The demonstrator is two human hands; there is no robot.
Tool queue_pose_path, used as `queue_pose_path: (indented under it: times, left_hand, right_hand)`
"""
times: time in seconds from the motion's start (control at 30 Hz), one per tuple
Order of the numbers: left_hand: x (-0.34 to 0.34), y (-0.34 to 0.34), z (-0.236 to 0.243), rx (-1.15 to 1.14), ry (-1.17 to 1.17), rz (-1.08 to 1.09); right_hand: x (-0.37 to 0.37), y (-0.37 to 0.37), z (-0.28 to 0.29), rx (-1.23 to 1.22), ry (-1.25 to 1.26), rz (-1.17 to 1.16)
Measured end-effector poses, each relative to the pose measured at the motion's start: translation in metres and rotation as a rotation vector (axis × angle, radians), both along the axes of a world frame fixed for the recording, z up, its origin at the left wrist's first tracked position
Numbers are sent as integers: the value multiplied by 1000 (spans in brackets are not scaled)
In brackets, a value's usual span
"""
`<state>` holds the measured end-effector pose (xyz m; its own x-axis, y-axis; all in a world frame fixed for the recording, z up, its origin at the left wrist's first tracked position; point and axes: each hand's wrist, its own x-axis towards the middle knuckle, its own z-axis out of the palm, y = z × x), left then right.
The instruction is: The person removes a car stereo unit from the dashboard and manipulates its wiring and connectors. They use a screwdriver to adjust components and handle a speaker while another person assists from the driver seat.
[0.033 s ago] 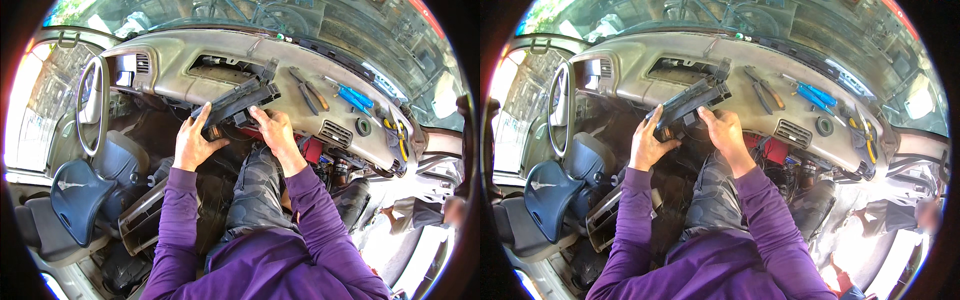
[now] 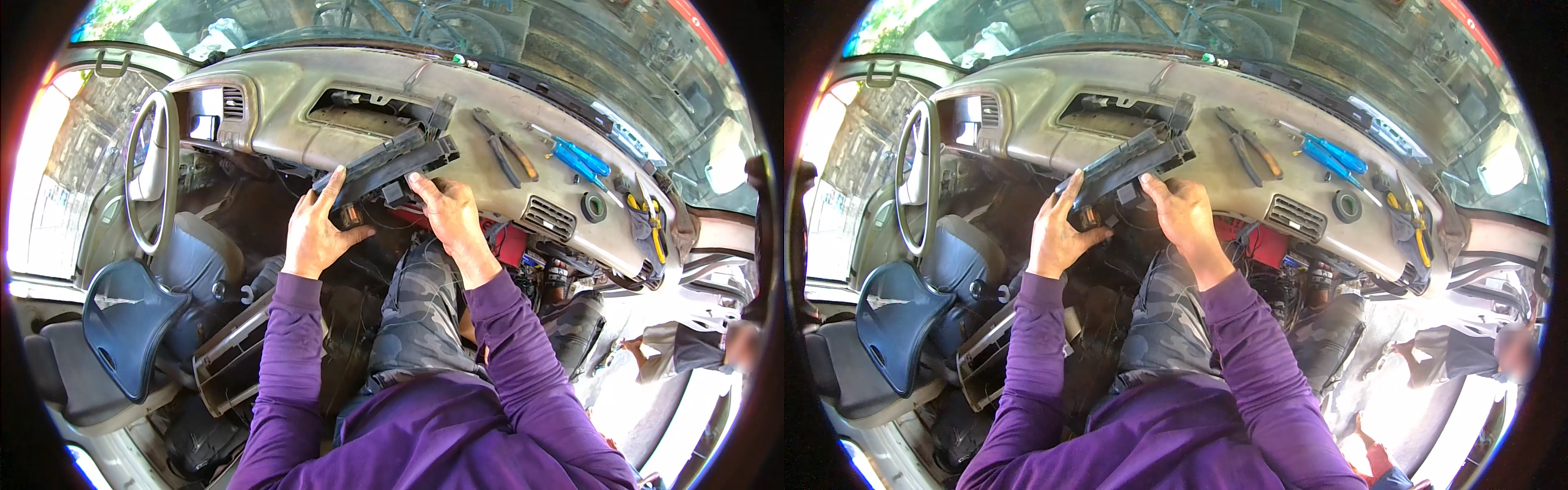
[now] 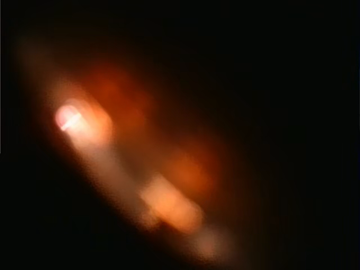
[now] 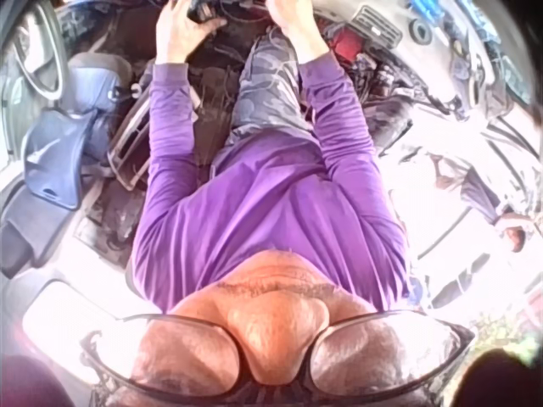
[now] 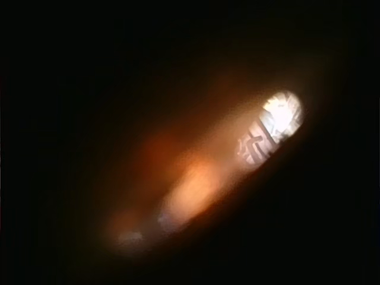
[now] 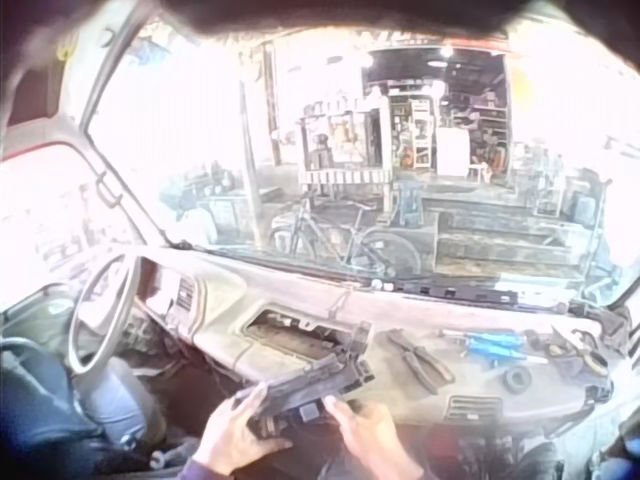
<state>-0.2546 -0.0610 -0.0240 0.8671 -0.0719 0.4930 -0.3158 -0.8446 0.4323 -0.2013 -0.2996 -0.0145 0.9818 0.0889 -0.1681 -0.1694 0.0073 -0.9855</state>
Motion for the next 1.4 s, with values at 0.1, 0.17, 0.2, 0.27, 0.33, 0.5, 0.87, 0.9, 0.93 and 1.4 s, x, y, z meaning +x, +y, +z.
queue_pose_path:
  times: [0.1,0.17,0.2,0.27,0.33,0.5,0.87,0.9,0.93,1.4]
  left_hand:
    - [-3,-5,7,-35,94,22]
    - [-3,-6,7,-35,106,29]
    - [-3,-6,6,-35,111,34]
    - [-2,-5,2,-26,55,27]
    - [3,-2,2,-19,26,16]
    - [7,0,3,1,5,-20]
    - [0,-7,13,-336,310,-66]
    - [-2,-7,20,-428,372,-94]
    - [-4,-6,32,-398,450,-112]
    - [-7,31,39,-1131,678,-430]
  right_hand:
    - [0,2,-5,1,-19,-34]
    - [2,-1,-10,-14,-3,-15]
    - [3,-1,-11,-22,5,-4]
    - [3,-1,-12,-26,-4,-10]
    - [6,0,-10,-5,-26,-17]
    - [7,1,-10,5,-16,-32]
    - [-19,27,-9,227,-241,49]
    - [-17,27,-11,200,-215,91]
    - [-15,26,-13,172,-191,133]
    - [30,30,16,572,443,145]
